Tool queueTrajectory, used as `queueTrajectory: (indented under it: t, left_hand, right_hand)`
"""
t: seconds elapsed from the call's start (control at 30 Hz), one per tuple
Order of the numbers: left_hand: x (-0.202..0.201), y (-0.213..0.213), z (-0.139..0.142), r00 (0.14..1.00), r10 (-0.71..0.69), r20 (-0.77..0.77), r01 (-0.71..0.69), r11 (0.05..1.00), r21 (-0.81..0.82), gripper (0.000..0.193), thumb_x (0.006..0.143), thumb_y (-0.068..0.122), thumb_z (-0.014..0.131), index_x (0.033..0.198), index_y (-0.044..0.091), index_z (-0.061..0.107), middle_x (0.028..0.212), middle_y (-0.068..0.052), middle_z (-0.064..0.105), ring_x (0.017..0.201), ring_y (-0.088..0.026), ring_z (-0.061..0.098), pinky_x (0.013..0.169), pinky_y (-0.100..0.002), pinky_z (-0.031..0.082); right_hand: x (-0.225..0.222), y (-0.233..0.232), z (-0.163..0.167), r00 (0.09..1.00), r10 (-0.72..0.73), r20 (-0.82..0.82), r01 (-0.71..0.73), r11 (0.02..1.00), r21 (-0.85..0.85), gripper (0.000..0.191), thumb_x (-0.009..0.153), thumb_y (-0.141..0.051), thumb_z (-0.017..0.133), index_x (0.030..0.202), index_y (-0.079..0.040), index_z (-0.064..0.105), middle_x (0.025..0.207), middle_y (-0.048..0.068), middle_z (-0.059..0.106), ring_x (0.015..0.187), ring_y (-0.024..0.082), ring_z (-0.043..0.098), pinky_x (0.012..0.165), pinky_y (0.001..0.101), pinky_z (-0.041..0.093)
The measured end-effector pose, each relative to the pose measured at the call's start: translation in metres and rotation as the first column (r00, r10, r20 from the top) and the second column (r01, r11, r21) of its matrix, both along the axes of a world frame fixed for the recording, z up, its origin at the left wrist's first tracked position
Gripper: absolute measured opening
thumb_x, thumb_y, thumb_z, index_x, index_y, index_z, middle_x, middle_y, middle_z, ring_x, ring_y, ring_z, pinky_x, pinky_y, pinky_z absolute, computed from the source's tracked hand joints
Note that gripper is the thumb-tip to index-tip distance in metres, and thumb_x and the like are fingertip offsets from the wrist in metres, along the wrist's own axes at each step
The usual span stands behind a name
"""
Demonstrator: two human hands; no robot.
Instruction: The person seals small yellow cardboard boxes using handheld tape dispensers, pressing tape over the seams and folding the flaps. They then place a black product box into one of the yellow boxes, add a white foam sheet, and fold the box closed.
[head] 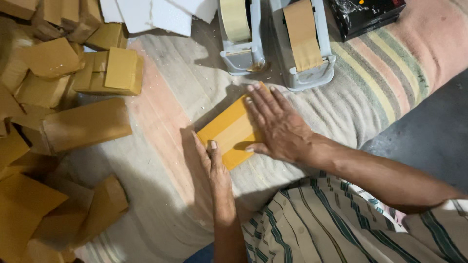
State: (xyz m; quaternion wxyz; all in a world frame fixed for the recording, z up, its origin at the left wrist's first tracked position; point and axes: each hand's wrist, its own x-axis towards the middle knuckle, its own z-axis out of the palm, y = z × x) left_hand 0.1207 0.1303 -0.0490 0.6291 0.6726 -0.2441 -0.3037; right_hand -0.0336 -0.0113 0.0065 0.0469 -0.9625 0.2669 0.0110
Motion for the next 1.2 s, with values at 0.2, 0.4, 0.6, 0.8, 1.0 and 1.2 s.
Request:
queueTrajectory:
  t: [0.2, 0.4, 0.6, 0.8, 1.0, 1.2]
  left_hand:
    - [-0.001, -0.002, 0.017, 0.992, -0.021, -0.128, 0.014, 0.998, -0.055, 0.075, 0.106, 0.035, 0.05, 0.169, 0.012, 0.016, 0.178, -0.014, 0.013, 0.141, -0.043, 0.04, 0.105, -0.049, 0.038]
    - [-0.002, -0.007, 0.021, 0.996, -0.051, -0.069, 0.045, 0.995, -0.084, 0.072, 0.105, 0.029, 0.052, 0.165, 0.009, 0.018, 0.173, -0.015, 0.017, 0.158, -0.027, 0.024, 0.126, -0.042, 0.024]
    - [0.0, -0.007, 0.019, 0.997, -0.077, -0.009, 0.076, 0.994, -0.082, 0.07, 0.107, 0.031, 0.051, 0.165, 0.008, 0.019, 0.174, -0.014, 0.016, 0.16, -0.027, 0.018, 0.128, -0.041, 0.022]
    - [0.011, -0.008, 0.007, 0.988, -0.132, 0.084, 0.145, 0.974, -0.175, 0.064, 0.111, 0.03, 0.051, 0.164, 0.003, 0.026, 0.175, -0.016, 0.02, 0.163, -0.029, 0.018, 0.131, -0.042, 0.02]
    - [0.025, -0.008, -0.009, 0.978, -0.185, 0.093, 0.198, 0.967, -0.16, 0.063, 0.11, 0.023, 0.048, 0.165, 0.003, 0.023, 0.171, -0.017, 0.028, 0.159, -0.028, 0.025, 0.129, -0.041, 0.021]
    - [0.027, -0.009, -0.018, 0.982, -0.185, -0.039, 0.172, 0.96, -0.221, 0.057, 0.108, 0.018, 0.05, 0.161, 0.004, 0.033, 0.174, -0.016, 0.025, 0.152, -0.028, 0.03, 0.124, -0.042, 0.028]
  right_hand:
    - [0.054, 0.007, 0.001, 0.982, 0.176, -0.069, -0.168, 0.98, 0.104, 0.098, 0.093, -0.075, 0.01, 0.155, 0.0, 0.015, 0.169, 0.023, 0.01, 0.157, 0.037, 0.001, 0.121, 0.0489, -0.003]
    - [0.056, -0.018, -0.011, 0.985, 0.165, -0.054, -0.161, 0.985, 0.062, 0.074, 0.103, -0.052, 0.032, 0.157, -0.002, 0.039, 0.153, 0.019, 0.044, 0.147, 0.036, 0.033, 0.126, 0.0547, 0.013]
    - [0.026, -0.043, -0.016, 0.987, -0.151, 0.048, 0.129, 0.944, 0.304, 0.064, 0.106, -0.051, 0.046, 0.147, -0.001, 0.043, 0.153, 0.028, 0.039, 0.144, 0.047, 0.033, 0.116, 0.0546, 0.032]
    - [-0.021, -0.02, -0.026, 0.774, -0.424, 0.471, 0.019, 0.759, 0.651, 0.075, 0.107, -0.031, 0.053, 0.163, -0.003, 0.011, 0.165, 0.029, 0.022, 0.152, 0.046, 0.029, 0.124, 0.046, 0.031]
    - [-0.04, 0.015, -0.023, 0.781, -0.421, 0.461, 0.089, 0.806, 0.585, 0.078, 0.108, -0.035, 0.045, 0.162, 0.008, 0.008, 0.166, 0.035, 0.013, 0.153, 0.049, 0.02, 0.126, 0.0471, 0.024]
    - [-0.034, 0.025, -0.012, 0.94, -0.194, 0.281, 0.162, 0.978, 0.132, 0.107, 0.092, -0.073, 0.041, 0.152, 0.014, 0.023, 0.163, 0.033, 0.014, 0.154, 0.043, 0.012, 0.125, 0.0512, 0.013]
